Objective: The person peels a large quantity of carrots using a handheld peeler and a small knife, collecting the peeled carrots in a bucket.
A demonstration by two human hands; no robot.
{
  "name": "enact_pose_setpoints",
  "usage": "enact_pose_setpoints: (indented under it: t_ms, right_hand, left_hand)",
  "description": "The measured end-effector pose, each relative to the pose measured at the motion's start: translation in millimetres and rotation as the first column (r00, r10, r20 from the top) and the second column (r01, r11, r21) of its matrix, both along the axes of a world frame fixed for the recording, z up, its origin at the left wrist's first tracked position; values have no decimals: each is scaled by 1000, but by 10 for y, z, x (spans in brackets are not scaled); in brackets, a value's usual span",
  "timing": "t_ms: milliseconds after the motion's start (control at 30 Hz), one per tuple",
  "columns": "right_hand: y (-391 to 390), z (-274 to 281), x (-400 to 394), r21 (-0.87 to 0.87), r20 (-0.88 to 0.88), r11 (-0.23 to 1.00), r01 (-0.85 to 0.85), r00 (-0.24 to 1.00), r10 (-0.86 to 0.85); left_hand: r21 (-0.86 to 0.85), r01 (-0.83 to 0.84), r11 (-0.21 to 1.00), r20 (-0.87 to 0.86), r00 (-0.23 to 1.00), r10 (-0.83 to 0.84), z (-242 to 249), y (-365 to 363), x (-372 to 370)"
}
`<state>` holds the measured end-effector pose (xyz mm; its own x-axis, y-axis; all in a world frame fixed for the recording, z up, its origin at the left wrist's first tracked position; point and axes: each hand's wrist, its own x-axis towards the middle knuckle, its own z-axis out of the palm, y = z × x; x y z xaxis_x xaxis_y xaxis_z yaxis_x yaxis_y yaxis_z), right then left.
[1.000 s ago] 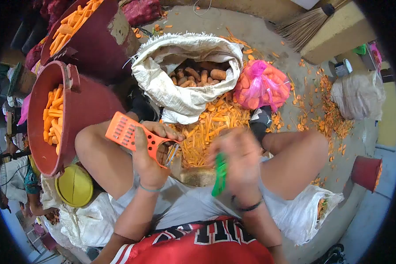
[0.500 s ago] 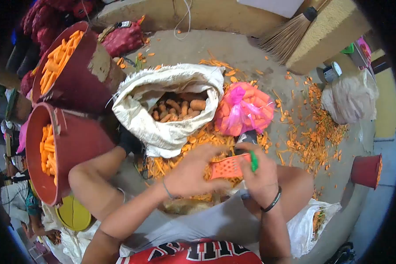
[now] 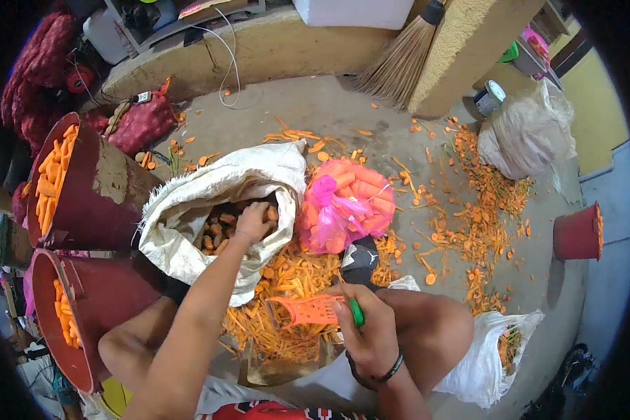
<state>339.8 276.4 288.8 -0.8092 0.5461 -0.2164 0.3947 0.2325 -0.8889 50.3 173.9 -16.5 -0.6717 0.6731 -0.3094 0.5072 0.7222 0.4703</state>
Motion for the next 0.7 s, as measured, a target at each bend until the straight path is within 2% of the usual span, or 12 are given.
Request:
enact_pose_setpoints:
  t_ms: [33,100,133,167,233,300,333,433,533,633,667,700]
  right_hand:
    - [12,13,-1,14,-8,1000,24,1000,-24]
    - [-9,-25,4,29,-40,997,73,997,-72]
    - [-33,-87,31,24,-75,992,126,989,-124]
    - [-59,-122,54,-76,-106,984,161,980,-168]
    - [-103,-166,46,-274,-151,941,200,957,-247]
    - [-209,-245,16,-303,-161,929,210,950,-267]
    - [-246,-287,20,-292,-168,938,187,955,-243]
    - [-391,-462,84,-316,-115,946,73,987,-115]
    - [-658,-550,163,-417,-42,909,-18,999,0]
    - [-842,-746,339,-253,-32,950,-182,983,179]
    - [-896,-625,391,-352,60,924,-149,982,181]
    - [-947,-630,445,-164,25,966,-200,978,206]
  left_hand:
    - [167,-124,978,184,979,92,89,-87,10]
    - [395,-421,817,539,826,165,358,-320,1]
    - [478,-505,719,613,778,138,694,-443,112]
    - [469,-613,636,764,642,55,1045,-608,243]
    - [472,-720,508,865,491,-107,1659,-963,565]
    - [531,-706,469,846,476,-241,2172,-1313,942]
    - [539,-659,524,834,503,-225,2358,-1474,1122]
    - [637,-595,490,771,507,-386,2504,-1781,1576]
    - [584,-696,417,805,433,-405,2503,-1919,1934]
    - [601,-700,386,793,461,-398,2506,-1976,2054]
    - [626,-672,395,775,481,-410,2528,-2003,2062]
    - [642,-652,403,764,500,-408,2584,-2036,2083]
